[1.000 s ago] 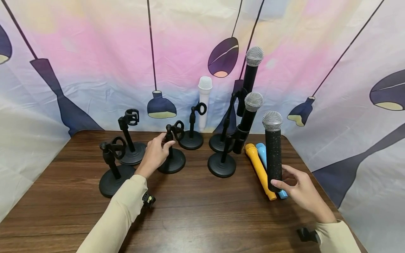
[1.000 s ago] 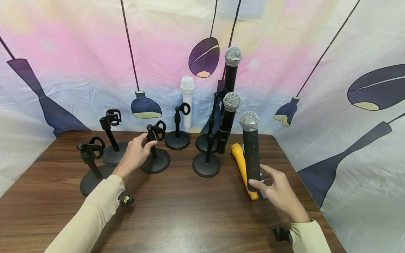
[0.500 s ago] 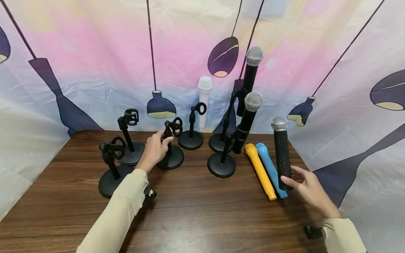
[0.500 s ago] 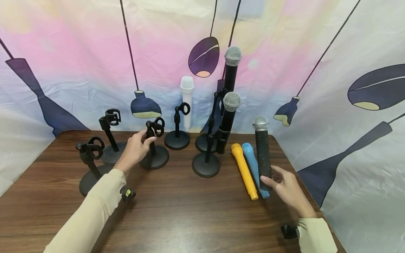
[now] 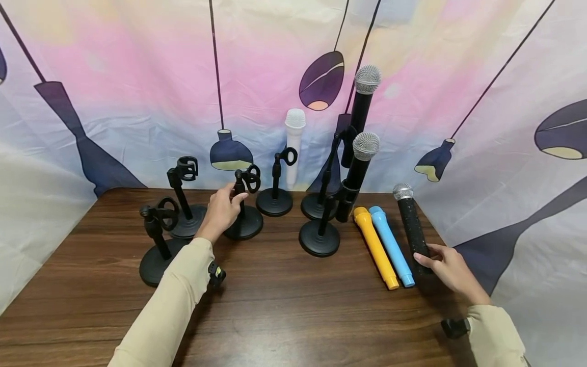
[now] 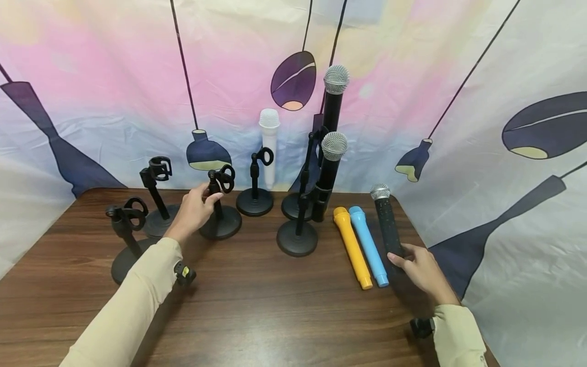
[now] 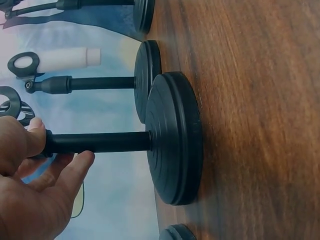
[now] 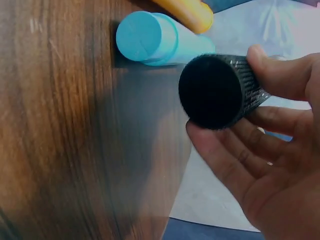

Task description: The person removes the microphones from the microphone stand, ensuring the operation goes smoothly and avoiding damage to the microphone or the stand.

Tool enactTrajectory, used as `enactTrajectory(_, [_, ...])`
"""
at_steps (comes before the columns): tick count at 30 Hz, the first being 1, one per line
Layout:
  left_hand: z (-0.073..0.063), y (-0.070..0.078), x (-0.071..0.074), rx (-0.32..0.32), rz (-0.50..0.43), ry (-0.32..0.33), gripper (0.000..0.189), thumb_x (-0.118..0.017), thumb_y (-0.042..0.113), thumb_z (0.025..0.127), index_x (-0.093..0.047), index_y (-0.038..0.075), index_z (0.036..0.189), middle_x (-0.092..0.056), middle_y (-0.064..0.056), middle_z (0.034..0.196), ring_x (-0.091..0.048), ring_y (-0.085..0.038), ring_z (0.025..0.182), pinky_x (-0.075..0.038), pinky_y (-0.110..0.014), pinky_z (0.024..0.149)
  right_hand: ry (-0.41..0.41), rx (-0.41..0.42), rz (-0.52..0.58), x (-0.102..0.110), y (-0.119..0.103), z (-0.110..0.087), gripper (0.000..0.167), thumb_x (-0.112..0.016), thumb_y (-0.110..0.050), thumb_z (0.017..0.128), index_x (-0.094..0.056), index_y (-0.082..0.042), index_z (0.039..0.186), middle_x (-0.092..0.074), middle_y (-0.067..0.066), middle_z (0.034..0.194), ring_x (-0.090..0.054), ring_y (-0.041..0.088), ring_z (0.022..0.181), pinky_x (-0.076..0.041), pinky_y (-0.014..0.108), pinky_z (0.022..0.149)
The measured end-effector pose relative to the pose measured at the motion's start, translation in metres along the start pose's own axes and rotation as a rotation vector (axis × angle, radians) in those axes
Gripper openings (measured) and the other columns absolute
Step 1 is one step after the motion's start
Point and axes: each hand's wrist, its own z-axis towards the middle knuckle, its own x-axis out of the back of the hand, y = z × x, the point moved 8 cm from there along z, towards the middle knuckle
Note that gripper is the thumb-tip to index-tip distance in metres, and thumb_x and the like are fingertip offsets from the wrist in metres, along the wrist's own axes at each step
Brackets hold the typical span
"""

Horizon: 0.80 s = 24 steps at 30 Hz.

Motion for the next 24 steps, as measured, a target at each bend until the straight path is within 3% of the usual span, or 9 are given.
enactTrajectory(6, [0.005,-0.004,-0.001,0.024,-0.011,-0.012,0.032,-0.050,0.030,0.109,-0.058,0.004,0.124,-0.065,-0.024,0.121,-0.062,-0.042,0.107,-0.048,-0.056,0.091,-0.067,-0.040,-0.027,-0.008,0.008,0.008,0.076,-0.060,-0.043,0.102,-0.045,0.023,0.136,-0.057,0.041,0.125,-0.064,0.046,0.102,-0.053,0.054,0.081])
enactTrajectory(12, [0.011,-0.008,0.002,0.039,-0.006,-0.018,0.031,-0.049,0.030,0.109,-0.057,0.003,0.122,-0.065,-0.024,0.117,-0.062,-0.042,0.105,-0.048,-0.057,0.090,-0.142,-0.108,-0.021,-0.016,0.015,0.013,0.081,-0.057,-0.048,0.103,-0.042,0.023,0.138,-0.045,0.044,0.137,-0.050,0.058,0.120,-0.047,0.063,0.091])
enactTrajectory(24, [0.017,-0.011,0.003,0.056,-0.023,-0.026,0.031,-0.048,0.027,0.110,-0.054,0.002,0.126,-0.064,-0.023,0.115,-0.061,-0.041,0.102,-0.046,-0.056,0.090,-0.183,-0.157,-0.034,-0.021,0.019,0.019,0.079,-0.057,-0.045,0.103,-0.041,0.024,0.139,-0.044,0.045,0.138,-0.049,0.059,0.121,-0.046,0.064,0.092])
